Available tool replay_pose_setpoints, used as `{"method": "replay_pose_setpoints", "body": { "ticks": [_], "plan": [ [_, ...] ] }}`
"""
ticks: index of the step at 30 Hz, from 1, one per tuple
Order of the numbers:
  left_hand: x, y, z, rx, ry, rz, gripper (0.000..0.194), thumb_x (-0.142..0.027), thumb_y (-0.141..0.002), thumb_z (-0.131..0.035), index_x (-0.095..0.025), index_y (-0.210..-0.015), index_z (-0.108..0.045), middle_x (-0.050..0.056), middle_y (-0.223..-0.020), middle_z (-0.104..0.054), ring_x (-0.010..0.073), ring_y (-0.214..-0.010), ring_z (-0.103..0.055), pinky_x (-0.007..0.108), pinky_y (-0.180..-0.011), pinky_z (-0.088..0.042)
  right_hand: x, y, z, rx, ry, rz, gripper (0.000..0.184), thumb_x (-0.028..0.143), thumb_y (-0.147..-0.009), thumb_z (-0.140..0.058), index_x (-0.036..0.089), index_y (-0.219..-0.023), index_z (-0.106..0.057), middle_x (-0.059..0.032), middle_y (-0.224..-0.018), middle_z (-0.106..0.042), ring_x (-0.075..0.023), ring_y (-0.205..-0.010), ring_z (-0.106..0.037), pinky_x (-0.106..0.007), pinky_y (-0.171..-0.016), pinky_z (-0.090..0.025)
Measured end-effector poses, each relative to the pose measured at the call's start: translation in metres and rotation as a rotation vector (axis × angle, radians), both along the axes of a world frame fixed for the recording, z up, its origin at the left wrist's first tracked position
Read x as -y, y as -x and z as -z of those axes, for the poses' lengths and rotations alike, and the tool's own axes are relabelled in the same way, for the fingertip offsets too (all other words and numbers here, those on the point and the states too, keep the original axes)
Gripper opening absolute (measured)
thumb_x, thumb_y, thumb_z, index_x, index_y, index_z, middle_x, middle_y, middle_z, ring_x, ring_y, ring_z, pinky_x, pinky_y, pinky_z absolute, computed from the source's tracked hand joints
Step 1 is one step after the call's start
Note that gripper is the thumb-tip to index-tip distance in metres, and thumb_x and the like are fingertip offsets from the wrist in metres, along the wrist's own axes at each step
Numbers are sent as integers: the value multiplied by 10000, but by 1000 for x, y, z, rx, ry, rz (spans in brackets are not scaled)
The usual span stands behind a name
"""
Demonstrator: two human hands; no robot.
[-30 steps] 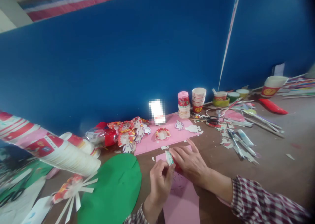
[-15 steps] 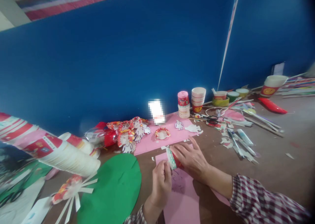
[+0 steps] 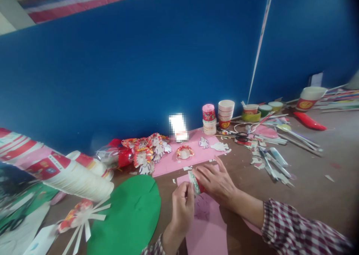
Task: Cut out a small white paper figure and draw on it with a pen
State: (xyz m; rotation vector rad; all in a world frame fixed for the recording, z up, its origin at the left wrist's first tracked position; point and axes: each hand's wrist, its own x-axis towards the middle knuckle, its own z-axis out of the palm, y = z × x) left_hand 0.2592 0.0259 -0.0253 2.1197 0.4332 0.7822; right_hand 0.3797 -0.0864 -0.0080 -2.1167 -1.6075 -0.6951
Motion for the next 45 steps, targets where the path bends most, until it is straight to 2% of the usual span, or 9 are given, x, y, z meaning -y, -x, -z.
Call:
{"method": "replay_pose_setpoints", "body": {
  "ticks": [9, 13, 23, 27, 32, 35, 37, 41, 45],
  "plan": [
    [-2, -2, 1, -11, 328, 50, 424, -409, -945, -346, -184, -588, -388, -26, -532, -421, 92, -504, -375, 207, -494, -308, 0, -4, 5, 57, -44, -10, 314, 182, -918, -509, 218, -1228, -543, -40, -1107, -657, -190, -1003, -566, -549, -1140, -59],
    [-3, -3, 1, -8, 303, 50, 387, -419, -893, -471, -183, -600, -383, -44, -549, -370, 86, -523, -334, 204, -503, -297, -1, -1, 7, 79, -50, -36, 290, 185, -920, -511, 206, -1204, -563, -44, -1089, -661, -183, -995, -563, -548, -1140, -55],
    [-4, -3, 0, 22, 291, 11, 412, -398, -939, -354, -181, -593, -415, -24, -531, -439, 92, -498, -385, 206, -491, -328, 1, -6, 4, 61, -60, -24, 327, 176, -929, -492, 241, -1245, -541, -37, -1129, -651, -188, -1019, -560, -542, -1138, -74],
    [-3, -3, -6, -36, 248, 120, 275, -357, -849, -550, -163, -662, -499, -20, -602, -497, 96, -557, -439, 201, -539, -372, 0, -7, 5, 9, -41, -13, 338, 194, -920, -511, 242, -1253, -536, -44, -1136, -650, -197, -1032, -556, -527, -1139, -80],
    [-5, -5, -6, -31, 140, 101, 199, -310, -813, -606, -160, -694, -554, -2, -661, -562, 110, -609, -505, 213, -601, -422, 1, -12, 5, -143, -2, 29, 476, 335, -843, -622, 225, -1289, -496, -88, -1185, -621, -274, -1117, -508, -550, -1103, -142],
    [-10, -5, -4, 50, 136, -60, 215, -347, -828, -592, -162, -722, -574, 3, -660, -579, 116, -601, -523, 215, -589, -431, 2, -15, 7, -251, -73, 14, 804, 547, -718, -692, 185, -1368, -386, -151, -1351, -483, -355, -1243, -393, -562, -1062, -230],
    [-14, -4, -3, 94, 130, -178, 237, -380, -827, -592, -161, -736, -575, 3, -646, -574, 118, -579, -520, 216, -568, -432, 1, -16, 11, -384, -181, 4, 876, 591, -678, -697, 151, -1356, -358, -182, -1366, -439, -357, -1256, -382, -531, -1035, -307],
    [-17, -3, -4, 110, 107, -225, 250, -395, -864, -533, -159, -797, -579, 15, -676, -591, 127, -597, -539, 221, -574, -449, -3, -16, 18, -857, -343, -2, 483, 474, -832, -578, 173, -1181, -436, -132, -1167, -566, -245, -1068, -563, -399, -907, -460],
    [-15, -3, -6, 118, 47, -217, 247, -370, -899, -472, -161, -826, -581, 17, -691, -593, 129, -622, -548, 216, -597, -453, -6, -17, 18, -1148, -306, -57, 272, 439, -893, -500, 206, -1027, -544, -52, -1014, -644, -177, -894, -623, -320, -794, -487]
  ]
}}
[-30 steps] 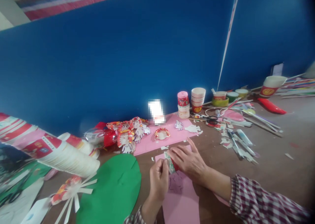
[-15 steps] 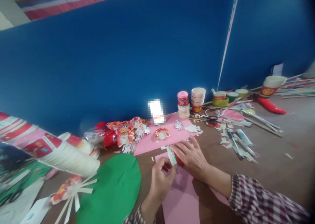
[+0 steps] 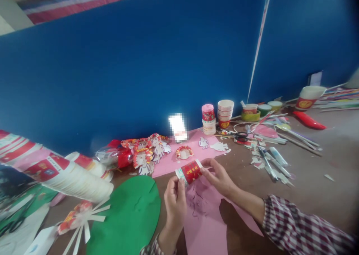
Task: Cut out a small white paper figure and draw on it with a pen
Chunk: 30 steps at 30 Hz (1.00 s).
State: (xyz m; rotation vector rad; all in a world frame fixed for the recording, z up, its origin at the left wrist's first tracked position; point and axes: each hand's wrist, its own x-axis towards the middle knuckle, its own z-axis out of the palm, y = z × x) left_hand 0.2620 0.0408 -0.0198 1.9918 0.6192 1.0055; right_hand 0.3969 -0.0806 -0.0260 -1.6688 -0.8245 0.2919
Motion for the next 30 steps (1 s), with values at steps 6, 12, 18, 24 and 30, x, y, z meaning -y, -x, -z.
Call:
{"method": "replay_pose_setpoints", "body": {
  "ticks": [6, 12, 18, 24, 30],
  "plan": [
    [-1, -1, 0, -13, -32, 20, 245, -365, -901, -468, -158, -832, -580, 19, -684, -594, 129, -604, -544, 214, -586, -449, 0, 1, -7, 51, 15, 113, 246, 414, -817, -592, 183, -903, -601, -48, -905, -655, -162, -753, -591, -277, -642, -446],
    [0, -1, 3, -13, -21, 61, 249, -359, -914, -452, -161, -863, -594, 39, -742, -629, 146, -666, -577, 231, -634, -468, 0, 7, -9, -150, -105, -84, 486, 479, -827, -572, 200, -1204, -445, -101, -1211, -553, -208, -1041, -584, -310, -782, -516],
    [1, 1, 3, -53, -53, 65, 243, -362, -916, -460, -165, -829, -574, 33, -723, -623, 141, -635, -567, 224, -593, -451, 3, 15, -18, -246, -67, -230, 463, 496, -812, -586, 205, -1132, -422, -45, -962, -627, -167, -804, -621, -297, -693, -538],
    [-2, 3, 4, -73, -244, -11, 232, -313, -922, -457, -179, -751, -539, 6, -647, -572, 130, -580, -526, 223, -573, -411, 2, 19, -21, -236, -112, -208, 375, 470, -785, -620, 206, -1005, -469, -25, -829, -639, -167, -735, -604, -280, -626, -514],
    [-2, 4, 5, -57, -202, -13, 262, -304, -939, -399, -182, -757, -541, 25, -656, -579, 146, -598, -543, 242, -588, -426, 2, 20, -24, -244, -122, -202, 399, 482, -771, -628, 203, -1017, -483, -33, -847, -650, -178, -760, -617, -288, -649, -520]
  ]
}}
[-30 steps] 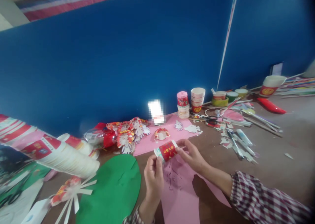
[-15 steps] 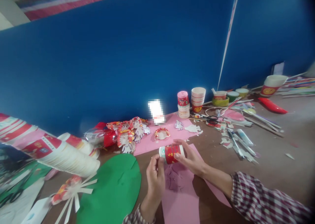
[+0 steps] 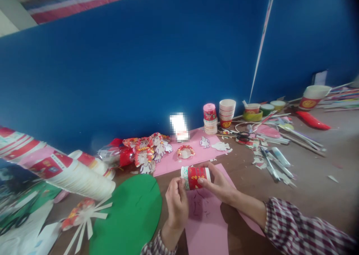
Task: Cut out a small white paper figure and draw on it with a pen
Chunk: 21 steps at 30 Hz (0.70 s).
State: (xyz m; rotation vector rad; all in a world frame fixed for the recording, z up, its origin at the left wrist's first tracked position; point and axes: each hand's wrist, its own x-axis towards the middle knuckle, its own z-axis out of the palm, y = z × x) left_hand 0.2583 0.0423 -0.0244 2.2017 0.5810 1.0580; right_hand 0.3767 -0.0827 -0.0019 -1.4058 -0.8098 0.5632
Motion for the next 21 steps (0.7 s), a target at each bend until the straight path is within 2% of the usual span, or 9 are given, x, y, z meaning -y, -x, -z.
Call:
{"method": "replay_pose_setpoints", "body": {
  "ticks": [6, 11, 14, 16, 21],
  "plan": [
    [0, -2, 1, 49, 105, -28, 370, -409, -946, -360, -192, -694, -521, 22, -592, -547, 143, -526, -507, 245, -525, -414, 1, -3, 1, -35, 29, -4, 421, 499, -772, -616, 202, -1030, -467, -23, -843, -655, -171, -737, -624, -289, -641, -524],
    [-3, -3, -4, 72, 177, 23, 411, -439, -947, -355, -189, -652, -494, 6, -580, -524, 121, -518, -480, 223, -511, -404, 2, -4, 0, 86, 54, 26, 385, 479, -789, -597, 206, -1031, -472, -19, -831, -649, -164, -712, -614, -281, -634, -510],
    [-2, -2, -7, 59, 150, 21, 370, -426, -901, -472, -186, -620, -462, -30, -543, -464, 99, -495, -430, 202, -493, -372, 2, -3, 0, 158, 54, 6, 376, 466, -782, -600, 204, -1023, -480, -23, -832, -645, -171, -723, -610, -279, -633, -503],
    [-1, -1, -8, 38, 111, -11, 341, -404, -883, -511, -180, -627, -485, -32, -541, -479, 98, -494, -439, 198, -498, -373, 2, -2, 1, 175, 49, 2, 379, 453, -776, -606, 200, -1029, -478, -23, -832, -642, -170, -723, -607, -277, -631, -501],
    [1, 0, -7, 42, 109, -52, 327, -376, -923, -428, -174, -691, -541, -1, -583, -551, 113, -512, -481, 208, -514, -403, 2, -1, 1, 140, 17, -23, 385, 422, -773, -611, 189, -1048, -476, -43, -872, -643, -179, -754, -614, -287, -650, -512]
  ]
}}
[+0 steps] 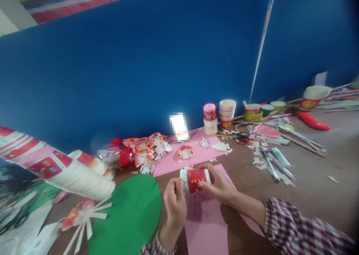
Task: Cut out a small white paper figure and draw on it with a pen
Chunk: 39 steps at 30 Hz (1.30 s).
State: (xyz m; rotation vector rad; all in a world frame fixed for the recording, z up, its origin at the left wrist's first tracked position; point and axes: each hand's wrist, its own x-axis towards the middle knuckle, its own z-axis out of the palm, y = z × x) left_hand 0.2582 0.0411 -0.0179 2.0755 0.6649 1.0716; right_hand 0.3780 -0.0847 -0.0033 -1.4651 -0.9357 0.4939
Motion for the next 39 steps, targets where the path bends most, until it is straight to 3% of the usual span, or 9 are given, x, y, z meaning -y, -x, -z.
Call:
{"method": "replay_pose_setpoints", "body": {
  "ticks": [7, 12, 17, 26, 30, 33, 39],
  "plan": [
    [-2, -2, 3, 55, 148, 42, 431, -434, -943, -359, -178, -621, -488, -3, -562, -506, 109, -509, -450, 204, -488, -392, 0, -2, 3, 20, -15, -10, 377, 412, -785, -608, 191, -1059, -472, -46, -899, -639, -177, -769, -617, -287, -669, -517],
    [-3, -2, -1, 6, 71, 27, 357, -435, -869, -522, -173, -627, -498, -31, -546, -488, 95, -500, -437, 194, -498, -378, 0, -3, 13, 181, -15, -2, 401, 382, -769, -642, 185, -1082, -486, -56, -959, -622, -182, -812, -602, -292, -713, -503],
    [-3, -2, 0, 7, 53, -1, 364, -436, -896, -462, -172, -653, -523, -14, -562, -524, 106, -508, -463, 203, -509, -386, 1, -3, 11, 201, -38, -20, 405, 347, -763, -650, 177, -1095, -490, -65, -999, -616, -184, -854, -603, -291, -748, -499],
    [-2, -4, 6, 64, 323, 101, 448, -497, -917, -385, -171, -624, -478, -18, -559, -466, 102, -512, -410, 206, -484, -372, 0, -3, 9, 201, -79, -32, 406, 311, -775, -614, 181, -1130, -464, -81, -1054, -589, -199, -932, -595, -305, -802, -502],
    [-6, -4, 4, 55, 249, 92, 376, -456, -868, -515, -164, -631, -501, -24, -579, -483, 99, -548, -426, 203, -535, -377, 1, -3, 12, 281, -63, -26, 422, 238, -765, -608, 189, -1154, -450, -83, -1089, -564, -200, -975, -575, -326, -865, -477],
    [-8, -3, 4, 33, 183, 31, 370, -445, -861, -524, -159, -625, -528, -19, -565, -498, 101, -544, -432, 203, -537, -373, 1, -4, 12, 335, -76, -50, 436, 220, -765, -613, 193, -1166, -446, -85, -1102, -550, -204, -1001, -561, -332, -888, -464],
    [-9, -5, 10, 57, 261, 16, 431, -502, -872, -471, -162, -611, -508, -26, -533, -476, 93, -491, -402, 200, -473, -353, 1, -5, 9, 335, -112, -91, 403, 244, -792, -605, 195, -1165, -458, -92, -1128, -539, -209, -1039, -541, -344, -921, -445]
  ]
}}
